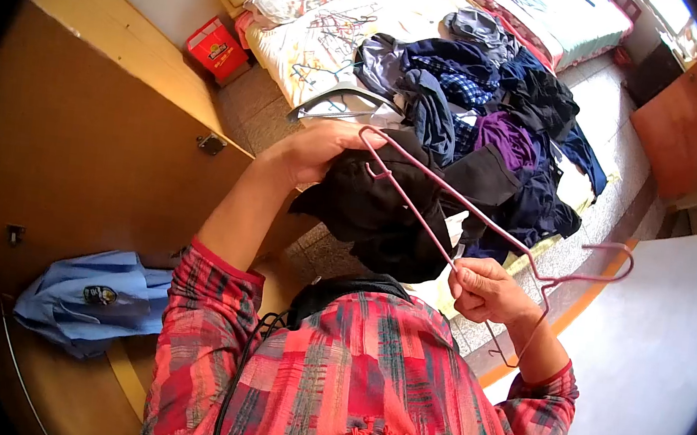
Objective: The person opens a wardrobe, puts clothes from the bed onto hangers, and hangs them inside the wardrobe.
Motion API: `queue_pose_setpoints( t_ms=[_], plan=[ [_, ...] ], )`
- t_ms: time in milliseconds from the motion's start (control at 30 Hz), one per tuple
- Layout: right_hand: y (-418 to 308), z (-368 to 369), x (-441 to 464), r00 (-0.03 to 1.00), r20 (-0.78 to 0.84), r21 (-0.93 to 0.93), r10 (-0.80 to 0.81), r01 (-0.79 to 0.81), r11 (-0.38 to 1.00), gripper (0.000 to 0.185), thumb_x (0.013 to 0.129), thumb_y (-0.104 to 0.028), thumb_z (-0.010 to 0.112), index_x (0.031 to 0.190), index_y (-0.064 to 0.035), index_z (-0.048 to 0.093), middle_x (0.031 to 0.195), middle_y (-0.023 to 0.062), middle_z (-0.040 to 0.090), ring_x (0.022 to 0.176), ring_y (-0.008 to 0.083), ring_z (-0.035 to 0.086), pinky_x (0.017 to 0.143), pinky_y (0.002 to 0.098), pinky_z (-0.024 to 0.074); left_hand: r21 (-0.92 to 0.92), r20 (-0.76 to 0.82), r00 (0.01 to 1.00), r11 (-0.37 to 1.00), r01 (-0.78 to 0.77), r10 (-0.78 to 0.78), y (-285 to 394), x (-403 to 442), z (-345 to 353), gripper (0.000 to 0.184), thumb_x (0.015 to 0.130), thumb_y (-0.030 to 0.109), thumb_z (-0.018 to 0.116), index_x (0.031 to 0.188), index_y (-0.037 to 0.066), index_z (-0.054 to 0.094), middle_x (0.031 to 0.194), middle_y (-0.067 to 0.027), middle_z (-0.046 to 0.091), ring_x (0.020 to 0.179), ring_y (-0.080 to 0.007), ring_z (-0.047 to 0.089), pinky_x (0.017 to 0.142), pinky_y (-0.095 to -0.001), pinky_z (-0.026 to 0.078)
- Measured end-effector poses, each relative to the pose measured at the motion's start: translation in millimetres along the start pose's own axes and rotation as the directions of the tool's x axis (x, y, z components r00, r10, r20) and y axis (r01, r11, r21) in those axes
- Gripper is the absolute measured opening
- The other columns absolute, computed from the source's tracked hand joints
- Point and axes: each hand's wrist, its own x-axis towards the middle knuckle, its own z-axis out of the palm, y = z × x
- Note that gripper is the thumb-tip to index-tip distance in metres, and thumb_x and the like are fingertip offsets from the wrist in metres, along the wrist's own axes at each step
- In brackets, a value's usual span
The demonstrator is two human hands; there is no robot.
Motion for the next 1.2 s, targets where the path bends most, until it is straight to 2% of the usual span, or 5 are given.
queue_pose_setpoints(
  t_ms=[67,133,233,500,1200],
  plan=[
    [-3.2,-3.5,0.5,0.997,-0.017,-0.012,0.069,-0.069,0.998,0.031,0.098,-0.031,0.040,0.083,-0.0047,0.049,0.052,-0.0064,0.022,0.042,0.0032,0.020,0.036,0.0203,0.0151,-0.064,0.209,0.977,0.996,0.056,-0.041,0.8,1.1,-5.5,0.027,0.090,0.017,0.053,0.107,-0.003,0.058,0.098,-0.0074,0.063,0.084,-0.0123,0.060,0.081,-0.0261,0.049],
    [-10.5,-4.5,1.5,0.997,-0.018,-0.049,0.076,-0.077,0.996,0.032,0.098,-0.031,0.039,0.082,-0.0049,0.049,0.053,-0.0067,0.022,0.042,0.0025,0.019,0.036,0.0201,0.0143,-0.190,0.169,0.980,0.972,0.135,-0.103,-3.1,2.1,-19.2,0.030,0.085,0.009,0.052,0.110,-0.006,0.056,0.103,-0.0116,0.063,0.091,-0.0169,0.060,0.085,-0.0285,0.048],
    [-14.1,-1.7,-1.0,0.995,-0.030,-0.066,0.093,-0.095,0.993,0.032,0.098,-0.031,0.039,0.083,-0.0048,0.049,0.053,-0.0067,0.022,0.042,0.0024,0.019,0.036,0.0201,0.0140,-0.393,0.528,0.848,0.873,0.289,-0.043,-0.8,0.6,-35.0,0.059,0.066,-0.002,0.050,0.124,-0.011,0.043,0.115,-0.0224,0.056,0.099,-0.0275,0.060,0.091,-0.0345,0.046],
    [-20.2,0.2,-0.1,0.982,0.006,-0.057,0.189,-0.188,0.980,0.030,0.097,-0.030,0.040,0.082,-0.0056,0.049,0.054,-0.0068,0.021,0.042,0.0031,0.019,0.036,0.0204,0.0140,0.033,0.442,0.896,0.999,0.019,-0.031,4.3,-13.9,-38.8,0.065,0.069,0.001,0.068,0.129,-0.004,0.042,0.119,-0.0129,0.056,0.106,-0.0177,0.056,0.093,-0.0276,0.044],
    [-39.3,-11.5,4.6,0.952,-0.024,-0.288,0.306,-0.300,0.909,0.030,0.098,-0.029,0.041,0.083,-0.0052,0.051,0.054,-0.0081,0.030,0.042,0.0026,0.026,0.037,0.0191,0.0197,0.338,0.381,0.905,0.940,0.053,-0.188,16.6,3.0,-45.5,0.046,0.072,-0.005,0.063,0.117,-0.006,0.052,0.097,-0.0102,0.063,0.083,-0.0109,0.061,0.074,-0.0216,0.050]
  ],
)
